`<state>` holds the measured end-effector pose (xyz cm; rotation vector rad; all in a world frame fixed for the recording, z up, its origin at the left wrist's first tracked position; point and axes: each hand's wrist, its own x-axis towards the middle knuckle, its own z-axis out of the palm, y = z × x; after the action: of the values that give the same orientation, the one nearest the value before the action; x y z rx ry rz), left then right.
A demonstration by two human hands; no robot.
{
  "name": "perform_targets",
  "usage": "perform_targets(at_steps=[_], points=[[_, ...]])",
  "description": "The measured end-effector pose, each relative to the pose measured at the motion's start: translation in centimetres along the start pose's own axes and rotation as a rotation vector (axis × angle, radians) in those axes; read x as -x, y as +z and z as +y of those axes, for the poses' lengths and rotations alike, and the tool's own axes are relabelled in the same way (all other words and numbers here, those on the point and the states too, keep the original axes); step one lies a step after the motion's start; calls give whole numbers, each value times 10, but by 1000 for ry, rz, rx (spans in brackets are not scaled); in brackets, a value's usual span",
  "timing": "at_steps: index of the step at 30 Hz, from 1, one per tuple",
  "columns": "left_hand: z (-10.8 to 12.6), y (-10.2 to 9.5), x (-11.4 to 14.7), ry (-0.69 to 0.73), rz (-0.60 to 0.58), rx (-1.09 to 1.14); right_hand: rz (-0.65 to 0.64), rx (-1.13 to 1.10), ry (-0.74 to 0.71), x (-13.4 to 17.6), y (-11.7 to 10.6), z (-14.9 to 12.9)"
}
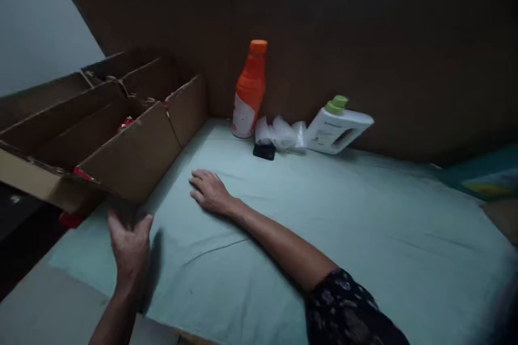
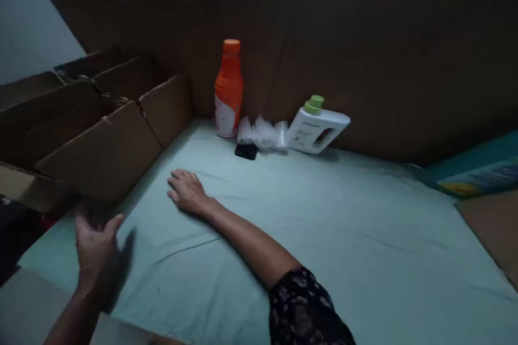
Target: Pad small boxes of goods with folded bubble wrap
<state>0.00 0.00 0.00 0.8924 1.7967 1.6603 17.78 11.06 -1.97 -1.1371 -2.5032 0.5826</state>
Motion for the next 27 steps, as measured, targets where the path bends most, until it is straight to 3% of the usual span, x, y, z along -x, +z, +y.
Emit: perform_targets(at_steps=[4,9,12,16,18,21,23,25,27], points=[[-13,-8,53,-179,-59,-4,27,8,6,81,-12,4],[-14,3,103,-201,-256,-124,46,-30,27,195,-31,9],[-19,20,124,-44,-518,-285,89,-21,137,265,-43,13],[-38,65,149,400,-850,-520,213,94,374,359,-70,28],[-47,96,166,636,-974,-514,348,240,539,407,-102,37],[-53,131,198,979,-1132,-489,618,582,814,483,-175,41],[-52,142,215,1137,-1148,-478,756,834,984,535,-227,39],[-47,143,227,1206,-1102,-472,819,1000,1133,587,-269,40],[-42,141,233,1217,-1074,-468,877,1038,1131,637,-295,48]])
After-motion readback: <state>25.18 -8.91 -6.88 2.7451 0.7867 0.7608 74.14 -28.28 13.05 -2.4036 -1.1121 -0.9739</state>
